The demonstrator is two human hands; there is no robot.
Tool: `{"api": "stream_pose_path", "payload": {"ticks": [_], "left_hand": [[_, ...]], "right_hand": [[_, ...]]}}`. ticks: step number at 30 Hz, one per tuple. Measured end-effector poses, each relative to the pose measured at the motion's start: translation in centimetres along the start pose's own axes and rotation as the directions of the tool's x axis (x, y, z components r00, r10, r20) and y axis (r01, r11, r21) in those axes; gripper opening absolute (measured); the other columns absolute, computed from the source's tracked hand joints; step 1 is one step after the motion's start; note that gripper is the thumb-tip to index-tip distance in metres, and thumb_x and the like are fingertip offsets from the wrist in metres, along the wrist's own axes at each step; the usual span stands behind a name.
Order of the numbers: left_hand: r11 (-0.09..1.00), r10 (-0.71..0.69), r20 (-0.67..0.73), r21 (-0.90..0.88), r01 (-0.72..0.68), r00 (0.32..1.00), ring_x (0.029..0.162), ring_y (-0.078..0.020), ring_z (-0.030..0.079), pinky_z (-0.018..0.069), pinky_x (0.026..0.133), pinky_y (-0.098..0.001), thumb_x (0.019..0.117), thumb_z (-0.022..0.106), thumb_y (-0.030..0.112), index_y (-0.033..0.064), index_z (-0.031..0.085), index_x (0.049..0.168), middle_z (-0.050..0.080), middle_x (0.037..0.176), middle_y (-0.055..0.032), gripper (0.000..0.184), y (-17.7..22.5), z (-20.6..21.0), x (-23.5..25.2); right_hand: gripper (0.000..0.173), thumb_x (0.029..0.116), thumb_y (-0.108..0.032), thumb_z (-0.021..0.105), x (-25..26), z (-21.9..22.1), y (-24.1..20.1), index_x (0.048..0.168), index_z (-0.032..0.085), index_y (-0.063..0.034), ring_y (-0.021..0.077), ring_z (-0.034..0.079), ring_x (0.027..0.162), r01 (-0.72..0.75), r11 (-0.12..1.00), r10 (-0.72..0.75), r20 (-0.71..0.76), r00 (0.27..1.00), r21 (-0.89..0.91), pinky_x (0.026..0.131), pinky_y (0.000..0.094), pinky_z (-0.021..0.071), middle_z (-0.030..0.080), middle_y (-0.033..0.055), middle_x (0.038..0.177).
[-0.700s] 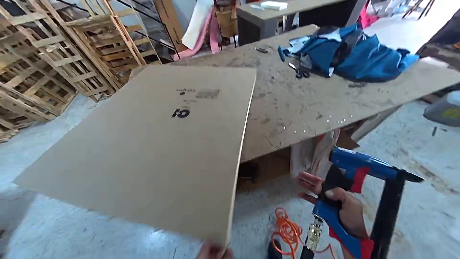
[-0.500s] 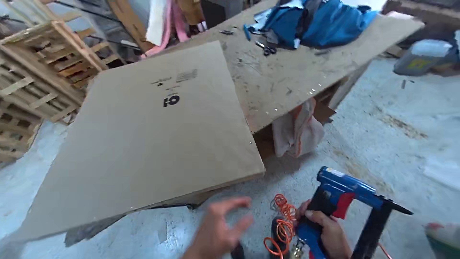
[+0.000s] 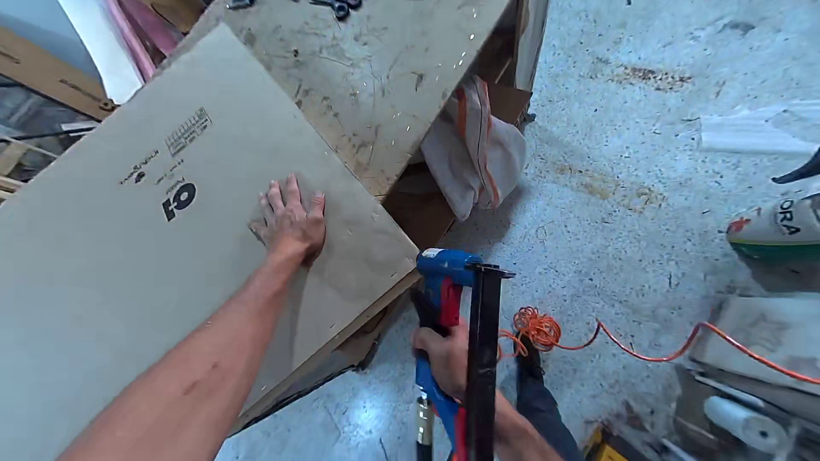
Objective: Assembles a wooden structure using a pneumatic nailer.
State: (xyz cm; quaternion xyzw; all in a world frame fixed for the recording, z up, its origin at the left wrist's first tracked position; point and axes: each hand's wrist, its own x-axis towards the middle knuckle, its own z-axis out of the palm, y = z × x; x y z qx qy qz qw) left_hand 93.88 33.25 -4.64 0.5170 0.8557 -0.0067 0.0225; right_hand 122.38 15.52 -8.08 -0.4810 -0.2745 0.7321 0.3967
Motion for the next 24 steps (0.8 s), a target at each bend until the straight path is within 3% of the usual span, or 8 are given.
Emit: {"api": "stream_pose_path", "payload": {"ticks": [5,8,11,13,17,19,22,24], "left_hand": [[1.0,-0.007,0.007,0.025,0.007,1.0,0.158,-0.0439,0.007,0.009,0.114,-0.0809,0.0986,0.017,0.075,0.0273,0.017,0.166,0.011,0.173,-0.0124,0.083,-0.5,0.2,0.0],[1.0,-0.009,-0.004,0.015,0.009,1.0,0.158,-0.0438,0.008,0.0084,0.113,-0.081,0.0992,0.017,0.073,0.0271,0.018,0.166,0.012,0.173,-0.0133,0.081,-0.4,0.2,0.1],[0.999,-0.017,0.003,0.027,0.017,1.0,0.158,-0.0433,0.007,0.0086,0.113,-0.0808,0.0996,0.015,0.073,0.028,0.016,0.166,0.01,0.173,-0.0125,0.08,-0.2,0.2,0.6],[0.999,-0.016,-0.001,0.029,0.016,1.0,0.158,-0.0437,0.007,0.0092,0.113,-0.0812,0.0992,0.015,0.073,0.0287,0.017,0.166,0.011,0.173,-0.0123,0.08,-0.4,0.3,0.6],[0.999,-0.01,0.011,0.036,0.01,1.0,0.157,-0.0449,0.006,0.0091,0.113,-0.0814,0.1004,0.015,0.071,0.0282,0.015,0.166,0.01,0.173,-0.012,0.079,-0.4,0.2,0.7],[0.999,-0.013,0.011,0.041,0.013,1.0,0.157,-0.0449,0.005,0.0098,0.113,-0.0814,0.1005,0.015,0.071,0.0282,0.014,0.167,0.01,0.173,-0.0124,0.079,-0.3,0.1,0.8],[0.999,0.004,-0.009,0.041,-0.004,1.0,0.157,-0.0458,0.009,0.0126,0.112,-0.081,0.1009,0.016,0.07,0.0264,0.017,0.166,0.012,0.172,-0.0152,0.079,-0.3,0.3,1.1],[0.999,0.009,-0.012,0.049,-0.009,1.0,0.156,-0.046,0.01,0.0141,0.112,-0.0809,0.1011,0.016,0.07,0.0267,0.017,0.166,0.013,0.172,-0.0156,0.078,-0.7,0.3,1.2]], "right_hand": [[0.007,0.0834,-0.004,0.06,0.0,0.5,0.7,0.089,0.064,-0.0008,0.0181,0.067,0.061,0.158,0.955,-0.135,-0.105,0.985,0.252,0.059,0.0361,0.0593,0.067,0.0081,0.069],[0.016,0.0845,-0.006,0.06,0.2,0.0,0.6,0.099,0.061,0.0021,0.0201,0.068,0.062,0.0,0.954,-0.004,0.014,1.0,0.299,0.059,0.0377,0.0608,0.066,0.0104,0.073],[0.014,0.0886,-0.013,0.052,0.1,0.9,1.7,0.089,0.062,-0.0033,0.0182,0.068,0.062,0.018,0.887,-0.025,0.01,1.0,0.462,0.06,0.036,0.0593,0.068,0.0082,0.068],[0.013,0.0872,-0.012,0.052,0.2,0.8,1.5,0.09,0.059,-0.0018,0.0188,0.067,0.059,-0.117,0.854,0.062,0.124,0.99,0.507,0.057,0.0358,0.0594,0.065,0.0085,0.067],[0.017,0.0898,-0.014,0.048,0.6,0.5,1.3,0.089,0.06,-0.0033,0.0182,0.068,0.059,-0.114,0.799,0.084,0.078,0.993,0.59,0.056,0.0339,0.0591,0.067,0.0086,0.067],[0.015,0.0883,-0.014,0.049,1.1,-0.2,1.1,0.09,0.058,-0.0023,0.0185,0.067,0.058,-0.248,0.784,0.153,0.209,0.966,0.569,0.055,0.0338,0.0593,0.065,0.0091,0.066],[0.018,0.0904,-0.015,0.046,1.8,-0.1,2.4,0.091,0.059,-0.0025,0.0197,0.069,0.059,-0.188,0.704,0.133,0.134,0.982,0.685,0.056,0.0349,0.0595,0.066,0.01,0.066],[0.017,0.0895,-0.017,0.049,2.3,-0.6,3.6,0.09,0.06,-0.0045,0.0182,0.068,0.059,-0.275,0.663,0.129,0.256,0.958,0.696,0.056,0.0339,0.059,0.067,0.0086,0.067]]}}
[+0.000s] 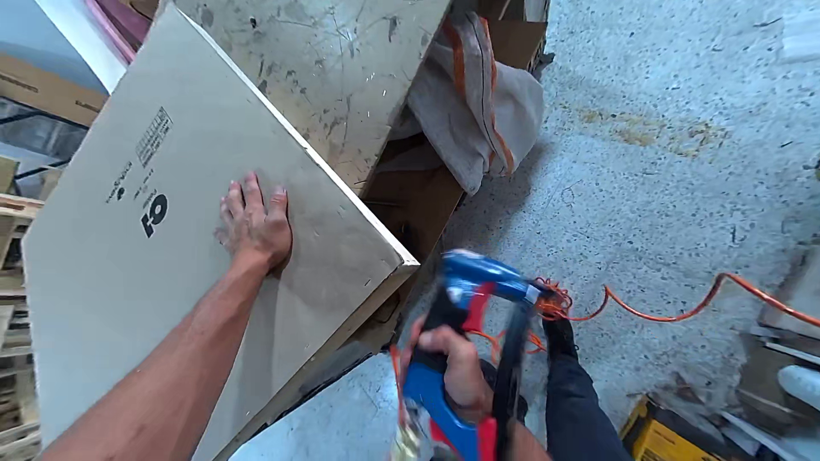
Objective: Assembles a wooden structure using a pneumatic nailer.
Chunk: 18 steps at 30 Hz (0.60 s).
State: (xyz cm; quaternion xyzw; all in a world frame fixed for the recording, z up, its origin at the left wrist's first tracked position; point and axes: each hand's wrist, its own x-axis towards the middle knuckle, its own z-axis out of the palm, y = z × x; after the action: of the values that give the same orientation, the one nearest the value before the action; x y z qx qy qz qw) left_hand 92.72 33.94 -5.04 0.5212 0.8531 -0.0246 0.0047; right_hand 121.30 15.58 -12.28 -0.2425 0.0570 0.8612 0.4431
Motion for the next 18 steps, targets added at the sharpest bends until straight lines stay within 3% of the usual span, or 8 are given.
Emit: {"api": "stream_pose_path", "payload": {"ticks": [2,4,7,9,11,14,17,18], "left_hand": [[1.0,0.009,-0.005,0.004,-0.009,1.0,0.156,-0.0457,0.012,0.0154,0.112,-0.0799,0.1014,0.016,0.069,0.027,0.017,0.166,0.013,0.172,-0.0157,0.077,-0.3,0.2,0.2],[1.0,0.018,-0.006,0.009,-0.018,1.0,0.156,-0.0455,0.012,0.0156,0.113,-0.0792,0.1016,0.015,0.069,0.0256,0.017,0.166,0.013,0.172,-0.0161,0.078,-0.5,0.2,0.4],[0.998,0.06,-0.025,-0.005,-0.06,0.998,0.155,-0.0455,0.015,0.0168,0.115,-0.0766,0.1021,0.017,0.067,0.0209,0.019,0.166,0.017,0.17,-0.0189,0.079,-0.8,0.2,0.7],[0.997,0.079,-0.029,-0.012,-0.079,0.996,0.156,-0.0446,0.015,0.0163,0.117,-0.0738,0.103,0.017,0.066,0.0195,0.019,0.166,0.017,0.17,-0.0196,0.078,-1.0,0.3,0.7],[0.995,0.094,-0.029,-0.032,-0.095,0.995,0.156,-0.0431,0.014,0.0152,0.119,-0.0707,0.1036,0.018,0.064,0.0186,0.019,0.166,0.015,0.171,-0.0192,0.077,-1.3,0.3,0.6],[0.993,0.103,-0.029,-0.051,-0.104,0.994,0.157,-0.0385,0.014,0.0142,0.122,-0.0661,0.103,0.017,0.064,0.0189,0.018,0.166,0.016,0.171,-0.0169,0.078,-1.4,0.4,0.7],[0.992,0.111,-0.04,-0.048,-0.113,0.993,0.157,-0.0382,0.015,0.0147,0.123,-0.0653,0.1037,0.017,0.063,0.0179,0.018,0.166,0.017,0.171,-0.0171,0.077,-1.2,0.5,0.8],[0.992,0.113,-0.04,-0.044,-0.115,0.993,0.157,-0.038,0.015,0.0148,0.123,-0.0646,0.1039,0.017,0.063,0.0178,0.019,0.166,0.017,0.171,-0.0171,0.077,-1.3,0.5,0.8]], "right_hand": [[0.018,0.0825,-0.022,0.06,0.4,-1.3,-0.1,0.089,0.063,-0.0048,0.02,0.07,0.059,-0.061,0.99,0.05,0.087,0.995,0.124,0.055,0.0364,0.0614,0.067,0.0087,0.068],[0.021,0.08,-0.027,0.067,1.1,-1.7,0.9,0.087,0.065,-0.0066,0.0212,0.07,0.061,0.0,0.961,-0.028,0.097,0.995,0.277,0.056,0.0379,0.061,0.068,0.009,0.07],[0.026,0.0833,-0.033,0.071,2.0,-3.6,1.3,0.093,0.068,-0.0093,0.0193,0.071,0.064,-0.207,0.894,0.043,0.384,0.922,0.398,0.057,0.0356,0.0616,0.069,0.0062,0.076],[0.028,0.082,-0.033,0.074,2.6,-4.9,0.6,0.093,0.068,-0.0079,0.0219,0.072,0.065,-0.269,0.861,0.07,0.424,0.903,0.431,0.056,0.039,0.0624,0.068,0.0074,0.076],[0.024,0.0822,-0.032,0.07,3.5,-6.6,-1.7,0.091,0.067,-0.01,0.0175,0.069,0.062,-0.369,0.885,0.211,0.459,0.863,0.286,0.054,0.0346,0.0607,0.066,0.0051,0.075],[0.025,0.0867,-0.035,0.068,5.7,-9.7,-6.7,0.095,0.066,-0.012,0.0156,0.069,0.061,-0.542,0.84,0.446,0.56,0.699,0.008,0.053,0.0326,0.0615,0.067,0.0039,0.078],[0.022,0.0878,-0.033,0.064,7.0,-9.6,-8.6,0.095,0.064,-0.0114,0.0166,0.069,0.061,-0.556,0.821,0.524,0.558,0.644,-0.129,0.054,0.034,0.0614,0.065,0.0047,0.076],[0.021,0.0874,-0.031,0.062,6.8,-9.4,-8.7,0.095,0.064,-0.0114,0.0164,0.069,0.059,-0.545,0.823,0.538,0.531,0.655,-0.16,0.053,0.0339,0.0612,0.066,0.0048,0.075]]}}
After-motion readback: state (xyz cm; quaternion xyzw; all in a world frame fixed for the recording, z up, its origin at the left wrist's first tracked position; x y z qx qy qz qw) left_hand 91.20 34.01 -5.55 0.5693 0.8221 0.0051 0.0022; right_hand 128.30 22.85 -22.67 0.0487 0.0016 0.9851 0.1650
